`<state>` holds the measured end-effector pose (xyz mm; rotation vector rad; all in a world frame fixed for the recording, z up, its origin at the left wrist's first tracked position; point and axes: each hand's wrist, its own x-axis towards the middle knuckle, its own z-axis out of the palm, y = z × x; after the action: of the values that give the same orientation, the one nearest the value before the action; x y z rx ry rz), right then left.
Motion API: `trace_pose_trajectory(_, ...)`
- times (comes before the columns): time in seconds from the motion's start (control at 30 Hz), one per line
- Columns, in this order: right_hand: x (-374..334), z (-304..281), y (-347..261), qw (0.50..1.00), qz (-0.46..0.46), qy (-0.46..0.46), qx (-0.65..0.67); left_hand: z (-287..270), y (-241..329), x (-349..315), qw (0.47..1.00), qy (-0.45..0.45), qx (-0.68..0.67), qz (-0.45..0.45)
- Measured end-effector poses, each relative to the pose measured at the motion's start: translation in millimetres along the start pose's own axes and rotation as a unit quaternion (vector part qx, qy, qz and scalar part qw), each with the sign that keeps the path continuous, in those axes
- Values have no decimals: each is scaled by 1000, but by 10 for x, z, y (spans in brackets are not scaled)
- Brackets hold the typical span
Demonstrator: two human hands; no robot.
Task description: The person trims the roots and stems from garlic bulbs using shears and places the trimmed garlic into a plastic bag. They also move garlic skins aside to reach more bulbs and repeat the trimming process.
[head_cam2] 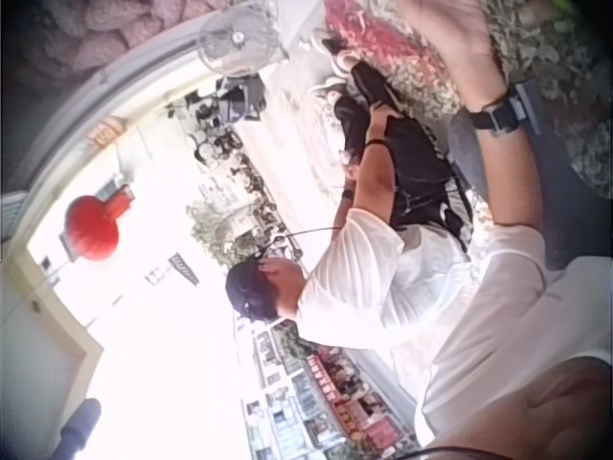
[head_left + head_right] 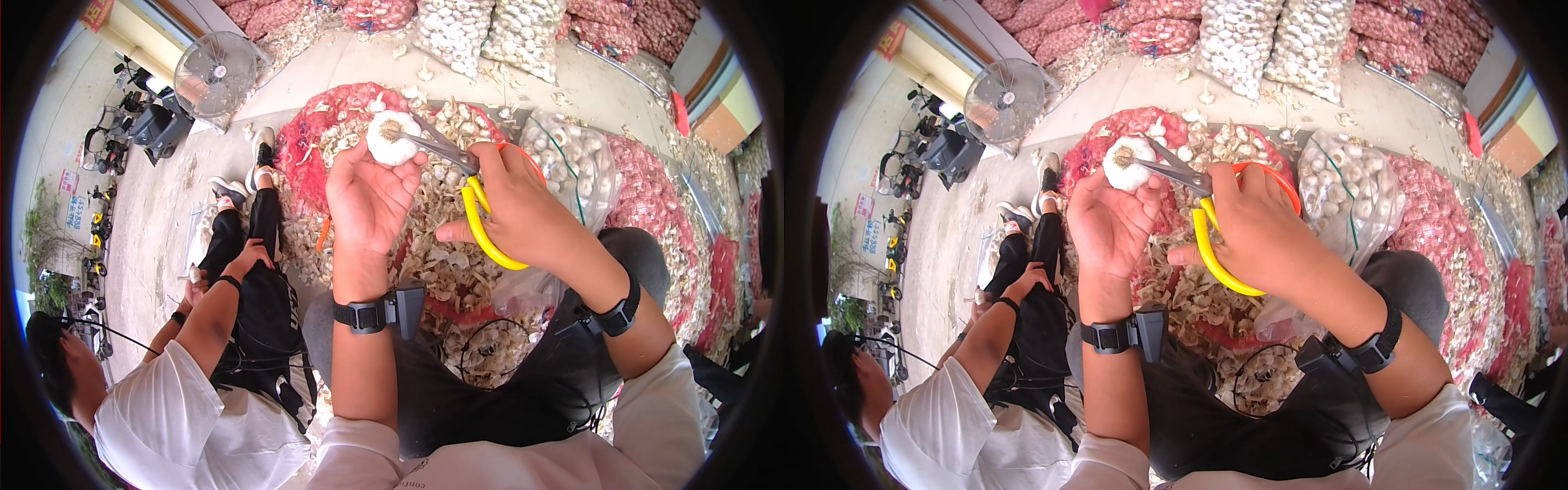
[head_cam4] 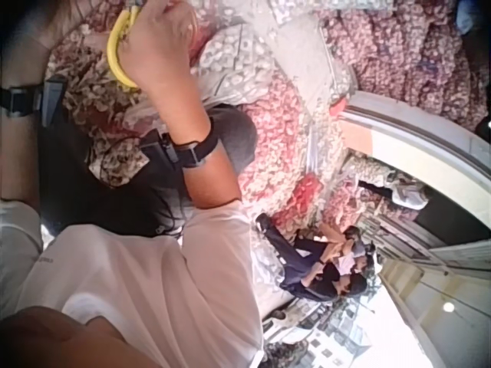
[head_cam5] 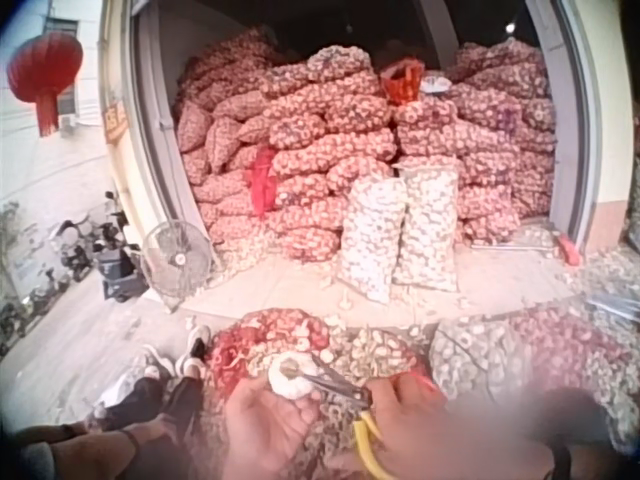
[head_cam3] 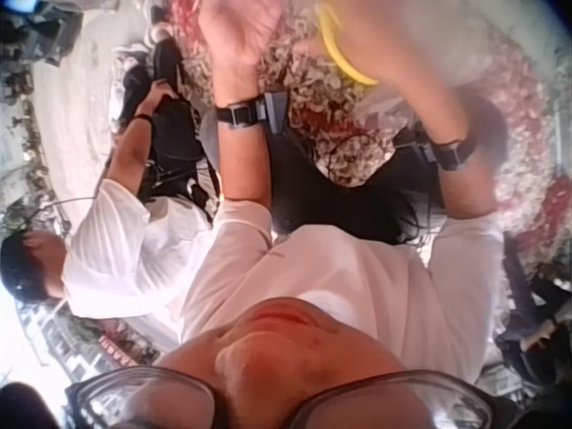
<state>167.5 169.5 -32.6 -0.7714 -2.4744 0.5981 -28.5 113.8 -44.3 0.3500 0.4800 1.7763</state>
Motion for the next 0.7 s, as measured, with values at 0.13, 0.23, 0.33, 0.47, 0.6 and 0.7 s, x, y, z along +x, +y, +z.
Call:
trace_pose_trajectory(0.13, 13, 11, -24, 1000, -11, 12, 9, -38, 2, -6, 1000, -8, 2, 12)
trace_pose_trajectory(0.23, 17, -2, -42, 1000, -16, 20, -10, -2, -29, -19, 999, 5, 1, 39)
trace_pose_trajectory(0.33, 29, 10, -39, 999, -17, 31, -19, 4, -34, -21, 999, -3, 12, 40)
trace_pose_trajectory(0.47, 47, -17, -67, 999, -21, 29, -37, 21, -25, -34, 997, -15, 37, 61)
trace_pose_trajectory(0.6, 57, -58, -92, 998, -24, 31, -41, 32, -21, -53, 994, -18, 71, 85)
trace_pose_trajectory(0.7, 62, -68, -95, 997, -15, 50, -53, 24, 4, -70, 995, -23, 51, 82)
